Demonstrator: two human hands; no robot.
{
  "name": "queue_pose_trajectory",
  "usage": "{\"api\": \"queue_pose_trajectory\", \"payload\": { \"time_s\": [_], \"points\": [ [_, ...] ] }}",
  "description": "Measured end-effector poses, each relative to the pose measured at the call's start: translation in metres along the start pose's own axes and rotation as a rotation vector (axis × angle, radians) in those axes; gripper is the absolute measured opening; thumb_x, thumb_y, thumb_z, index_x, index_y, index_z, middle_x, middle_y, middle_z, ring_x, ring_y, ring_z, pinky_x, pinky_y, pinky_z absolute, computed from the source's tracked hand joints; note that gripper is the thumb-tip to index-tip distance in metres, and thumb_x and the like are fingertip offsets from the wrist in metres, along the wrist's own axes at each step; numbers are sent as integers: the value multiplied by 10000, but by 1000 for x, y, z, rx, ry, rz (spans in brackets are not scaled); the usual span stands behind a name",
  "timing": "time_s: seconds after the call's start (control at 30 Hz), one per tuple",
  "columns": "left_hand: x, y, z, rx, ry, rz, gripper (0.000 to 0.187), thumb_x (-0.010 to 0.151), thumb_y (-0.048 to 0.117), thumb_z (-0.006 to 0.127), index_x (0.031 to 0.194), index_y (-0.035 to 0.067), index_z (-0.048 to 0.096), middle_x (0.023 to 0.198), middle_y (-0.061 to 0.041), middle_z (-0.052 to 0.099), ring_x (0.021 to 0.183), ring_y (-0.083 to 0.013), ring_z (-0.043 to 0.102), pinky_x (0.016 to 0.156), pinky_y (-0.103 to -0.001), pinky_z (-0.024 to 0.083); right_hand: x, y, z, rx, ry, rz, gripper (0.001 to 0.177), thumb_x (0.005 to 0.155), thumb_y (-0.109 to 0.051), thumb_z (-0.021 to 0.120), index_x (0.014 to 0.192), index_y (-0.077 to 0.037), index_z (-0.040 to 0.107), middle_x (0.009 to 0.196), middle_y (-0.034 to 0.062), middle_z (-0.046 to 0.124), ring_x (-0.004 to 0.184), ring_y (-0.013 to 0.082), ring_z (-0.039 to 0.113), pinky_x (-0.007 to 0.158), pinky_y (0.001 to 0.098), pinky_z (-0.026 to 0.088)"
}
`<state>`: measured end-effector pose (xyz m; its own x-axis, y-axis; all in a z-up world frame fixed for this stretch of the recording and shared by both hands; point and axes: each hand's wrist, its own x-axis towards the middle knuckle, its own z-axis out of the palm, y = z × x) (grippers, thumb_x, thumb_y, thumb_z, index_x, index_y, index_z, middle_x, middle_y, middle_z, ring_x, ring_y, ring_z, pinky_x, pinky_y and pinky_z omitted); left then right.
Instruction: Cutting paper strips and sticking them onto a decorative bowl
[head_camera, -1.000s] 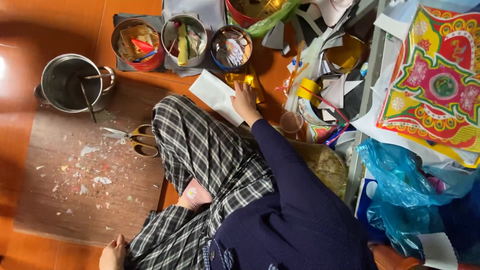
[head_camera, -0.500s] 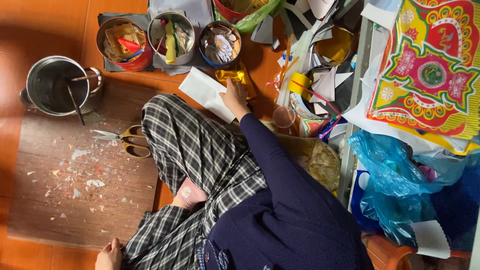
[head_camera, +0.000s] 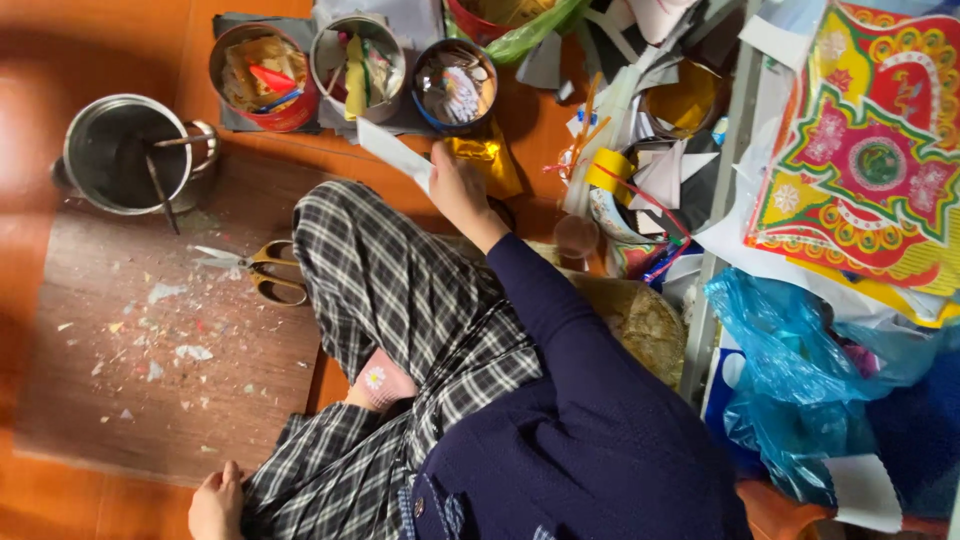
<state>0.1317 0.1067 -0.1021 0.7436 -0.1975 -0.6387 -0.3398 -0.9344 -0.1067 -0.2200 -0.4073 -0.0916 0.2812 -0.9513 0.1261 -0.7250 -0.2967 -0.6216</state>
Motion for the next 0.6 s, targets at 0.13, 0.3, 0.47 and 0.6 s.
{"api": "queue_pose_trajectory", "payload": {
  "time_s": [0.13, 0.3, 0.47, 0.6],
  "points": [
    [-51, 51, -23, -243, 84, 66, 415, 931, 457, 500, 969, 149, 776, 963, -115, 768, 987, -335, 674, 869, -422, 451, -9, -109, -63, 62, 4, -313, 93, 929, -32, 509, 937, -63, 421, 526, 107, 492, 451, 362, 548, 382, 452, 274],
    [-179, 170, -112, -993, -163, 342, 425, 936, 338, 489, 1273, 100, 593, 1208, -106, 699, 1197, -185, 617, 970, -326, 423, -57, -205, -52, 749, -468, -560, 137, 979, -67, 560, 1099, -69, 495, 720, 15, 514, 506, 76, 459, 391, 195, 364],
    [-85, 141, -37, -1806, -52, 719, 597, 1006, 420, 394, 1519, 126, 309, 1214, -179, 628, 1105, -264, 602, 914, -425, 480, -120, -219, 31, 704, -820, -373, 287, 900, -80, 580, 1186, -88, 610, 1068, 234, 684, 1054, 419, 636, 860, 501, 532],
    [-36, 112, -16, -2045, 139, 381, 257, 1027, 174, 539, 1269, 87, 541, 1041, -127, 676, 878, -246, 699, 757, -441, 588, -147, -207, 63, 587, -1108, -286, 222, 906, -144, 591, 1119, -103, 638, 1030, 152, 715, 1000, 312, 669, 874, 427, 517]
  ]
}}
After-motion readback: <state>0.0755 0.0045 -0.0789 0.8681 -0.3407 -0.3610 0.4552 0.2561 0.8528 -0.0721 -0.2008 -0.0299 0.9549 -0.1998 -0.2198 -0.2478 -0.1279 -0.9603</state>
